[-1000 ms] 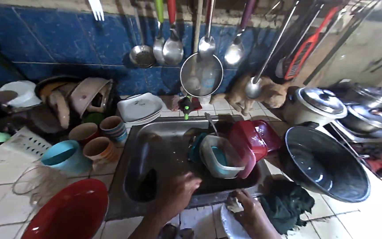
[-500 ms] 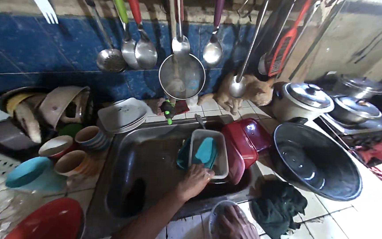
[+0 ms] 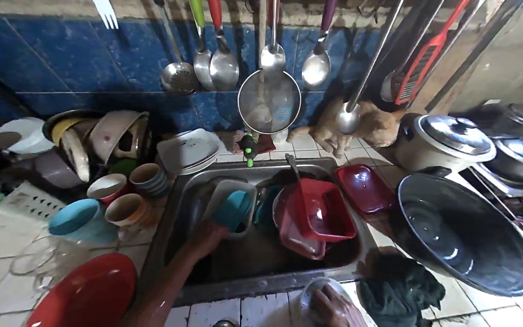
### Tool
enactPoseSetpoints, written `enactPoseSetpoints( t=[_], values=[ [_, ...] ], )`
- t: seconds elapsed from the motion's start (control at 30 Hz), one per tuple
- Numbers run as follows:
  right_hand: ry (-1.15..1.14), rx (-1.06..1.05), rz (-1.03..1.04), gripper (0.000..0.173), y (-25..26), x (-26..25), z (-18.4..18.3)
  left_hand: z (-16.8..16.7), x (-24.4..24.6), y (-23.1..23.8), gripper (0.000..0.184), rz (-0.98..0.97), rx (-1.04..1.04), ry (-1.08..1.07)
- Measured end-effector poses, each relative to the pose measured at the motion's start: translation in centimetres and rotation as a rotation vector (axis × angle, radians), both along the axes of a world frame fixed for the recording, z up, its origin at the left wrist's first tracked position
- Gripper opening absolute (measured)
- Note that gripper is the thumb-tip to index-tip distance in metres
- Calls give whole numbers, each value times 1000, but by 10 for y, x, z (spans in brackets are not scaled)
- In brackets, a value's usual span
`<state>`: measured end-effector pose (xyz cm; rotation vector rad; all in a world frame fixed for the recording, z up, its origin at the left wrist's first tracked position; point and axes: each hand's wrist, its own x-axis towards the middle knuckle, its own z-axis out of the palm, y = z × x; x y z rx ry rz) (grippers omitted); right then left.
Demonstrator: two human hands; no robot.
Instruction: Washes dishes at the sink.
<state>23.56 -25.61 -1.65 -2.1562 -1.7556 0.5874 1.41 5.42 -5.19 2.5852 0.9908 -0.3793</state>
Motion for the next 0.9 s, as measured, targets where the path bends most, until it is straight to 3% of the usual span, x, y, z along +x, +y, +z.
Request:
enactPoseSetpoints(
  t=[0.1,0.17,0.23,0.4,0.47,0.53,0.6,0.67,0.7,0.77,0.83,0.9],
  values=[
    [53,77,-71,32,1,2,4,-18,4,13,34,38,45,-71],
    [170,145,-136,34,0,7,6,-2,27,9,57,71,-13,-120],
    [422,186,-237,31,1,12,9,16,65,-8,65,-5,-39,-324],
    [1275,385,-694,18,11,15,3,37,181,-85,34,-274,-46,-651],
    [1515,509,-800,29,13,26,1,36,215,-102,40,-113,-12,-651],
    [1636,655,-936,33,15,37,8,34,230,-100,63,193,-52,-624],
    [1561,715,-893,29,10,47,12,14,232,-89,82,439,-211,-606],
    [1373,593,-668,57,3,52,12,-4,226,-87,67,501,-368,-585],
    [1221,472,-558,58,0,49,15,-1,222,-90,55,489,-421,-515],
    [790,186,-330,49,-3,41,20,3,216,-97,46,458,-491,-539],
    [368,-28,-143,43,0,32,19,6,211,-99,49,445,-502,-684],
    [117,-165,-92,40,3,20,11,17,202,-95,52,419,-446,-766]
  ],
)
